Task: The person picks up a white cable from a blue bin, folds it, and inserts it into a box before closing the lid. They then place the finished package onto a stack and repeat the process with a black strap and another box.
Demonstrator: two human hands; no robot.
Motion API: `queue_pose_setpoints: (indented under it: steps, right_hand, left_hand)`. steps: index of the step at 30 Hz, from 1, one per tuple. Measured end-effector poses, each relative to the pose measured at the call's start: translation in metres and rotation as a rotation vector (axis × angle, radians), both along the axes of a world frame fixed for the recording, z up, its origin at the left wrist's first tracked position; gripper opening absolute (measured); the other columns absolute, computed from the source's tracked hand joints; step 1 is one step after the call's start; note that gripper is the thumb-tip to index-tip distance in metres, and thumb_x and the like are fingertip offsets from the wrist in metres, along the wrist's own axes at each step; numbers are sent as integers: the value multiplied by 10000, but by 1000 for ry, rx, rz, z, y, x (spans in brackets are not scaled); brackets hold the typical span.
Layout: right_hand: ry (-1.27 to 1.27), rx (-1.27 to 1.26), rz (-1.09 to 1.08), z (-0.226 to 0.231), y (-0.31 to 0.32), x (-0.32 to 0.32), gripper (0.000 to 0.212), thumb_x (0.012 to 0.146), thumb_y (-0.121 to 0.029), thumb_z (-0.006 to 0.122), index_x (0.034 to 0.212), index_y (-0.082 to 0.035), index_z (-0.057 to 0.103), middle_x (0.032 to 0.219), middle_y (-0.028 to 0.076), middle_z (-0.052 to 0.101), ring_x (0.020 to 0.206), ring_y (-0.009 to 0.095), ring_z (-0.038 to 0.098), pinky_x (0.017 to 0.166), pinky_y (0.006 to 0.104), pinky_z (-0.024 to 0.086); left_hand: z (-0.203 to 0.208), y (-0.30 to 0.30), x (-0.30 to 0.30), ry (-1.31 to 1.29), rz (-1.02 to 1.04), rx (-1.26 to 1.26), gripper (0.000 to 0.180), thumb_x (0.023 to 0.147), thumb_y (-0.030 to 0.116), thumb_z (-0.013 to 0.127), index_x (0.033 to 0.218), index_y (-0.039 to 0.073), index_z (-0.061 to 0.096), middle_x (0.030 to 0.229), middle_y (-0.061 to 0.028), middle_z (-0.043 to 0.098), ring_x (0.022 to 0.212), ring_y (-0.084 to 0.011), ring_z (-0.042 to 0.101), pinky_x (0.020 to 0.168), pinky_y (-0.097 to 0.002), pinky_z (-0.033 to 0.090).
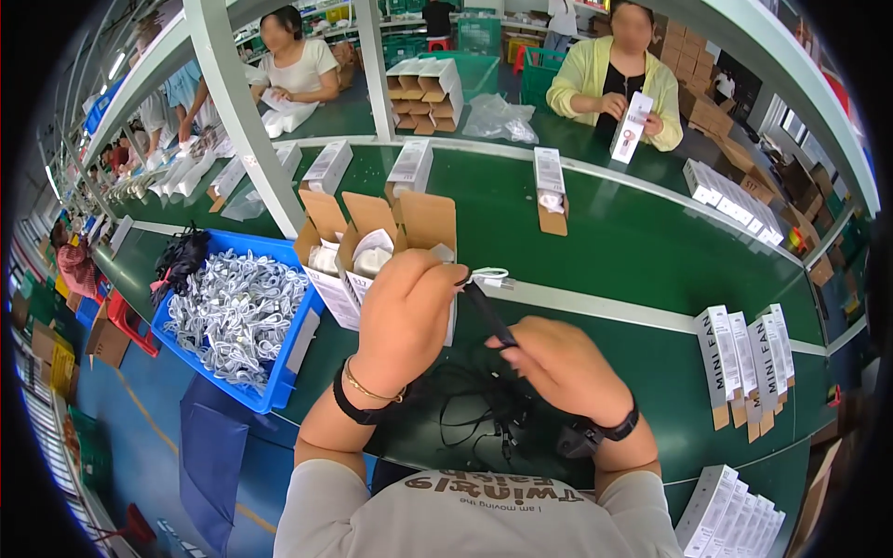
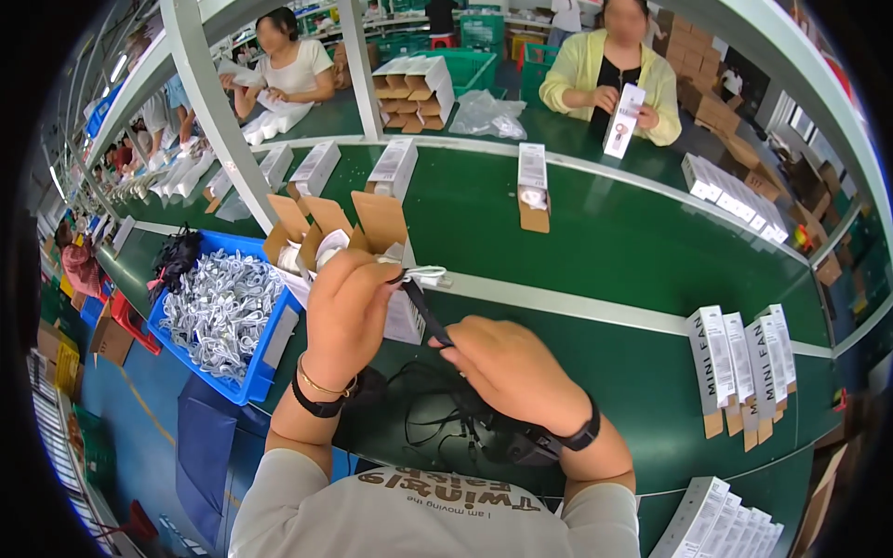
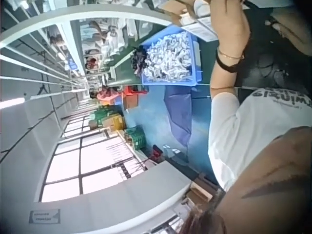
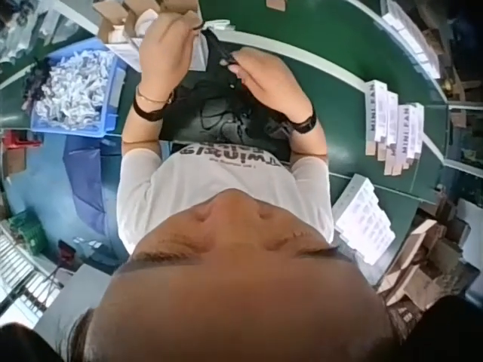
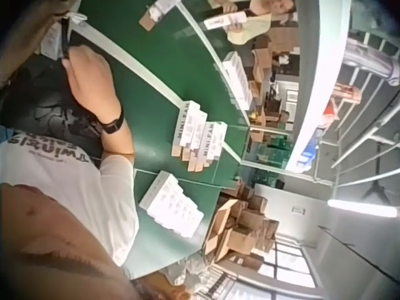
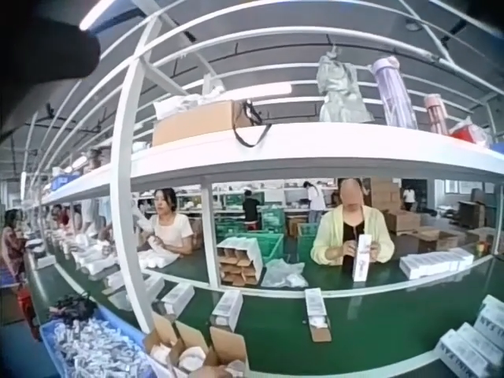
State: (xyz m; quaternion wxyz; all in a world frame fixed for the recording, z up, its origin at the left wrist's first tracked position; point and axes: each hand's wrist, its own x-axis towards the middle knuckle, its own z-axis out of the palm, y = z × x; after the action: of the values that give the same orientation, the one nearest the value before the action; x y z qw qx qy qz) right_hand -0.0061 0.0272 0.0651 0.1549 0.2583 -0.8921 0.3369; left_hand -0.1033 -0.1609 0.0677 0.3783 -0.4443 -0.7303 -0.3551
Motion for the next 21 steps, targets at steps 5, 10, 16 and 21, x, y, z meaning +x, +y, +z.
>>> queue_pose_setpoints:
  steps: [5, 10, 16, 21]
  right_hand:
    - [76, -70, -186, -3, 15, -1, 167, 856, -102, 592, 991, -4, 578, 736, 86, 543, 645, 240, 553, 582, 343, 436]
    - [54, -228, -14, -24, -4, -16, 116, 853, -117, 605, 924, -27, 587, 750, 88, 555, 638, 259, 547, 570, 345, 427]
    - [162, -53, -182, -9, 12, -8, 141, 826, -141, 651, 823, -12, 597, 754, 69, 572, 622, 212, 536, 556, 309, 419]
    - [-16, -185, -79, -17, 16, -20, 162, 832, -159, 648, 795, -10, 598, 722, 64, 566, 616, 202, 534, 549, 294, 422]
  left_hand:
    - [-3, 5, 9, -351, -429, -395, 182, 736, -50, 653, 892, 31, 603, 843, -110, 568, 738, -272, 552, 629, -338, 448]
    - [-4, 4, 1, -641, -606, -107, 123, 778, 12, 645, 881, 35, 583, 822, -100, 551, 722, -292, 548, 627, -354, 439]
    - [-6, 4, 9, -432, -452, -294, 105, 806, 41, 651, 886, 31, 585, 793, -79, 545, 698, -235, 544, 607, -322, 427]
    - [-2, -1, -5, -597, -686, -428, 100, 808, 34, 647, 889, 30, 588, 787, -89, 542, 705, -236, 555, 598, -321, 427]
